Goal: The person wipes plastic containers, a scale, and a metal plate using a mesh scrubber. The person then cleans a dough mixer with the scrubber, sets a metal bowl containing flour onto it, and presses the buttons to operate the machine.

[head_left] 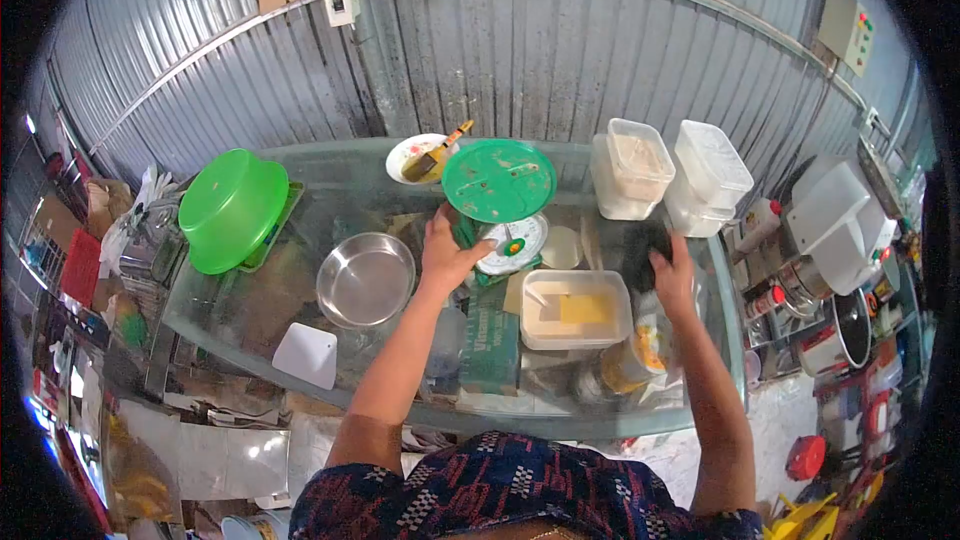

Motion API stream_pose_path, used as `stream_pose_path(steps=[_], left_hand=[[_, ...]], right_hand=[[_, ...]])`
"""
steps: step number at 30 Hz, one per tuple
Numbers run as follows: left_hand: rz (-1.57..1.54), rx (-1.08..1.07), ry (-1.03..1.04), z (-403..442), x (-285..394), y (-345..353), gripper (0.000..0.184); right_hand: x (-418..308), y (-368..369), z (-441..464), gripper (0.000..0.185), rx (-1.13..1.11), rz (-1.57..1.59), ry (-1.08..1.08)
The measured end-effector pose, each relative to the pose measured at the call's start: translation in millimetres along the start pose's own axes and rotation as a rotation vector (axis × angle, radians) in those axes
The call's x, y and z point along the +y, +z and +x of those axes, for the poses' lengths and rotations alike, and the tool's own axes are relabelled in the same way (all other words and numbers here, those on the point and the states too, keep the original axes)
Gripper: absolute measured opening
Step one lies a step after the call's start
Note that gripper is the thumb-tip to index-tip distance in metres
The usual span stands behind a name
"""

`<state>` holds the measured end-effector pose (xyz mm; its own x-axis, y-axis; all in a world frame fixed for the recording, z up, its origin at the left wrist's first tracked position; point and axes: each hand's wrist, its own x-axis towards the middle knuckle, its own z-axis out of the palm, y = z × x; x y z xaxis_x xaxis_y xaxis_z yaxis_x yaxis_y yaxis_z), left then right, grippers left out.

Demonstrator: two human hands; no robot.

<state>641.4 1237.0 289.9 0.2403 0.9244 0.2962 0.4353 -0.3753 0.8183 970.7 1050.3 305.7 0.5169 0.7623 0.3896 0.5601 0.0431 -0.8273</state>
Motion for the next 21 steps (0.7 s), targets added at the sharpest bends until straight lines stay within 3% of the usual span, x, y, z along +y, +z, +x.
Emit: stream_pose_path(steps=[1, 3, 5, 6, 11, 13, 17, 19, 21], left_hand=[[0.143, 0.008, 0.117, 2, 16, -6, 0.095], [0.214, -0.06, 0.093, 10, 26, -3, 0.1], [0.284, -0.128, 0.072, 13, 33, 5, 0.105], [0.314, -0.091, 0.045, 12, 34, 12, 0.105], [0.338, -0.009, 0.021, 18, 22, 22, 0.103], [0.354, -0.014, 0.051, 17, 23, 18, 0.102], [0.377, -0.007, 0.032, 14, 19, 15, 0.099], [0.369, -0.007, 0.027, 15, 14, 18, 0.097], [0.527, -0.035, 0.024, 23, 4, 25, 0.093]], right_hand=[[-48, 12, 16, 0.045, 0.013, 0.041, -0.137], [-119, 38, 46, 0.048, 0.005, 0.149, -0.378], [-153, 71, 74, 0.049, -0.089, 0.25, -0.445], [-165, 87, 84, 0.048, -0.084, 0.139, -0.493], [-157, 168, 112, 0.035, -0.096, -0.322, -0.634], [-164, 190, 98, 0.035, -0.28, -0.685, -0.379], [-174, 211, 76, 0.044, -0.395, -0.564, -0.502], [-178, 205, 62, 0.047, -0.613, -0.458, -0.582], [-173, 188, 54, 0.046, -0.609, -0.406, -0.603]])
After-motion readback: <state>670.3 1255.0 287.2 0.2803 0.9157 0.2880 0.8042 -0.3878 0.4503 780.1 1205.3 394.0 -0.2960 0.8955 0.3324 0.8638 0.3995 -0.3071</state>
